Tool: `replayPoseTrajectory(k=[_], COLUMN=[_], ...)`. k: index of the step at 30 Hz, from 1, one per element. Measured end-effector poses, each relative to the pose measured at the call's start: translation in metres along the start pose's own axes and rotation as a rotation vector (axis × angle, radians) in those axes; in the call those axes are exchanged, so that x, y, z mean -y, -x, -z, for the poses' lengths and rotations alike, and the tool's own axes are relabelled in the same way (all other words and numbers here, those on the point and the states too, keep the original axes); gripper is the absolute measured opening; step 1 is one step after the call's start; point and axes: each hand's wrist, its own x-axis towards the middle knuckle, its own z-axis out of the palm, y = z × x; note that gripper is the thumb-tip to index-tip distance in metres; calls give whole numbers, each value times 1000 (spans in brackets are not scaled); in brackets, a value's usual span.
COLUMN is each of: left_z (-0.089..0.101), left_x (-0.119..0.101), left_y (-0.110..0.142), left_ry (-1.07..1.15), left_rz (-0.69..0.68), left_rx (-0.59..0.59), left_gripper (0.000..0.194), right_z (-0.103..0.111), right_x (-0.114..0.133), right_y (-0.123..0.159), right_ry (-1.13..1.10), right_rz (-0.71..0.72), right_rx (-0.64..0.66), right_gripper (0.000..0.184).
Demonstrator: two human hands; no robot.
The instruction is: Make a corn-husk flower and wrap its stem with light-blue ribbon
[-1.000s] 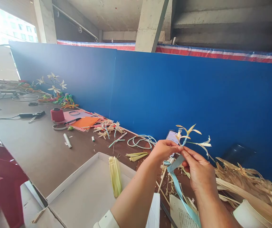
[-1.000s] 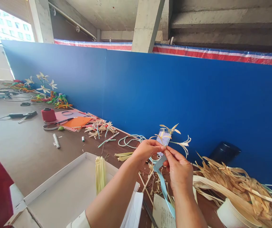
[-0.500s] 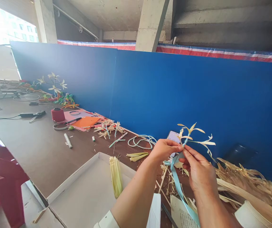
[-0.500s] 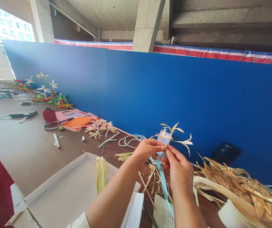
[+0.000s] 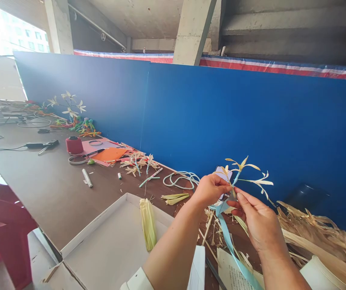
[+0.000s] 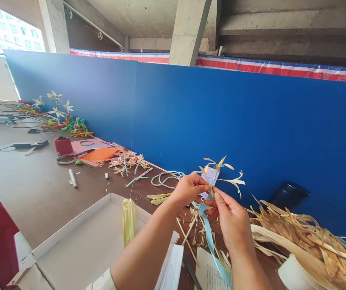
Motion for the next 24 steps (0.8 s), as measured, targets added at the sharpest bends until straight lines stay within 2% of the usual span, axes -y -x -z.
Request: replayPoseTrajectory(k=[4,10,24], left_z=[3,1,4], left_x=[-1,2,9], left_y=[1,0,-3], left_ry=[-54,-51,-165], left_rz=[21,62,-36], left_rx=[11,85,130], left_gripper=[15,18,21], right_z=[2,1,2], right_x=[7,9,5], right_y=[1,-3,-2], right_ry=[-126,-106,-167], right_rz=[-85,-113,-91], right_rx=[8,19,3], right_gripper=[35,41,33])
